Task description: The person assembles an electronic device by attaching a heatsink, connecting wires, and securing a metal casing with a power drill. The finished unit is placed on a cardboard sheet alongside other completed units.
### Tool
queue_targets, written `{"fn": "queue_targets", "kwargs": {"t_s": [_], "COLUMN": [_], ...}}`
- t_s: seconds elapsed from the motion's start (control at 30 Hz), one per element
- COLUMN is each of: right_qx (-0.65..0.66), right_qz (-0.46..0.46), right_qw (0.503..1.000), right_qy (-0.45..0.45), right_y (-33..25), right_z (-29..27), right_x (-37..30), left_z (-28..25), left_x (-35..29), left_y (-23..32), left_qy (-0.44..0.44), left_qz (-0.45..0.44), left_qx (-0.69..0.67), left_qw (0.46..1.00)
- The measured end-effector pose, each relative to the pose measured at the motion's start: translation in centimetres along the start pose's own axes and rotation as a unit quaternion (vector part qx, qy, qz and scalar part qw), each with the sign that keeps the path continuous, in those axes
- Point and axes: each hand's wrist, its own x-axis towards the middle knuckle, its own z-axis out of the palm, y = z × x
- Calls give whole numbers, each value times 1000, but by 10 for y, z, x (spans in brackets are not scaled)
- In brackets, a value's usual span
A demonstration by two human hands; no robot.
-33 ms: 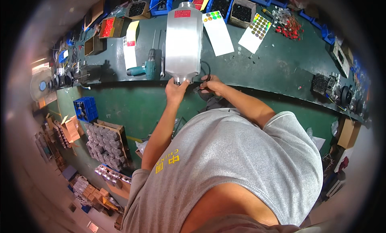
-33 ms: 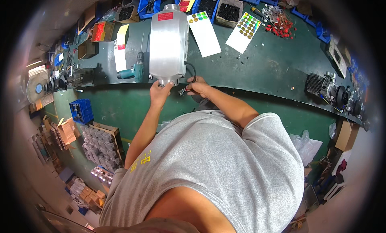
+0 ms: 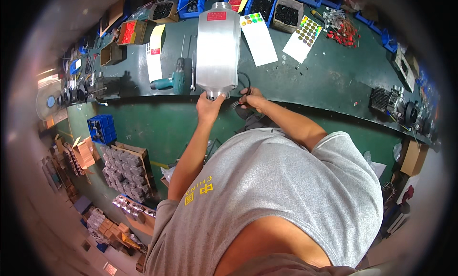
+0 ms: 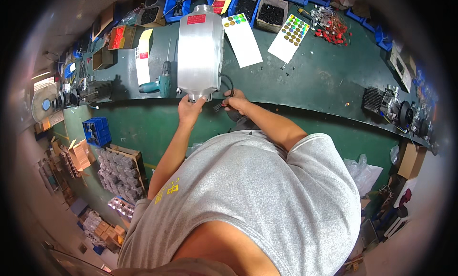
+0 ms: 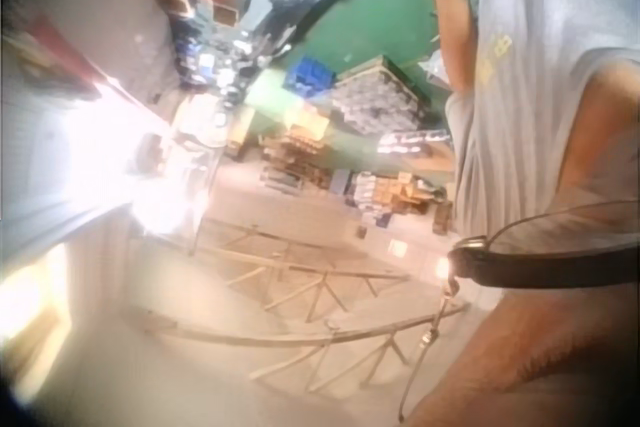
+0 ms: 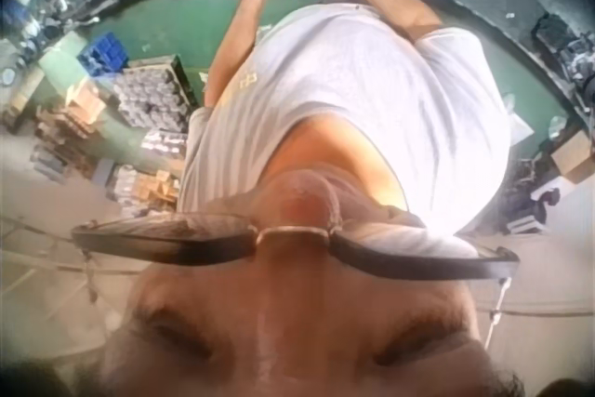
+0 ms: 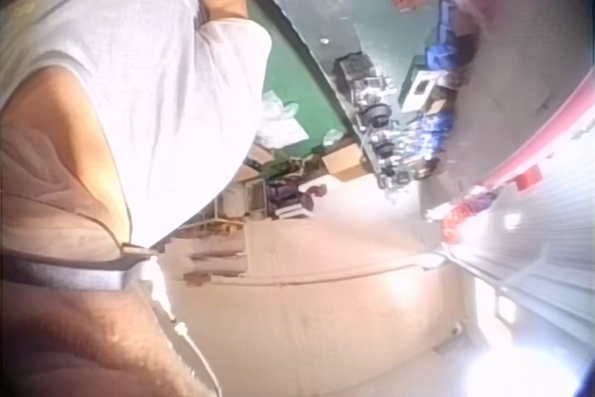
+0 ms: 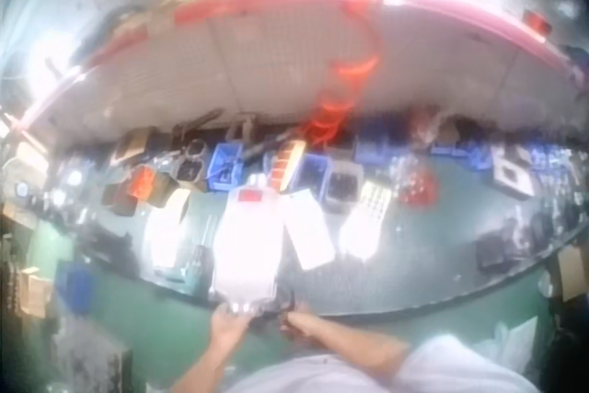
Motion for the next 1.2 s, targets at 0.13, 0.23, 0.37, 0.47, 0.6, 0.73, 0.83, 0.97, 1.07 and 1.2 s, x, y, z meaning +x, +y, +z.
{"fn": "queue_targets", "kwargs": {"t_s": [0.13,0.23,0.37,0.47,0.6,0.73,0.83,0.97,1.07,1.2], "right_qx": [-55,-84,-92,-73,-87,-65,-127,-139,-170,-303], "right_qz": [-72,-84,-117,-108,-142,-116,-117,-136,-219,-353], "right_qw": [995,992,987,990,982,988,981,979,954,844], "right_qy": [47,35,55,52,89,74,84,66,112,267], "right_y": [8,10,23,17,22,9,7,-17,-11,-24], "right_z": [-5,-6,-3,2,6,4,-9,-48,-95,-143], "right_x": [13,14,27,18,26,9,5,-22,-11,-12], "left_z": [7,7,8,8,13,15,13,12,14,12], "left_x": [6,3,-1,0,4,7,2,3,2,-2], "left_y": [-11,-7,7,2,-8,-1,-6,-12,-2,0], "left_qy": [30,28,28,26,63,34,10,20,21,0], "left_qz": [62,64,41,15,72,-13,-12,2,23,33], "left_qx": [38,55,73,66,79,92,-43,-15,-18,-76], "left_qw": [997,996,996,997,992,995,999,1000,999,997]}}
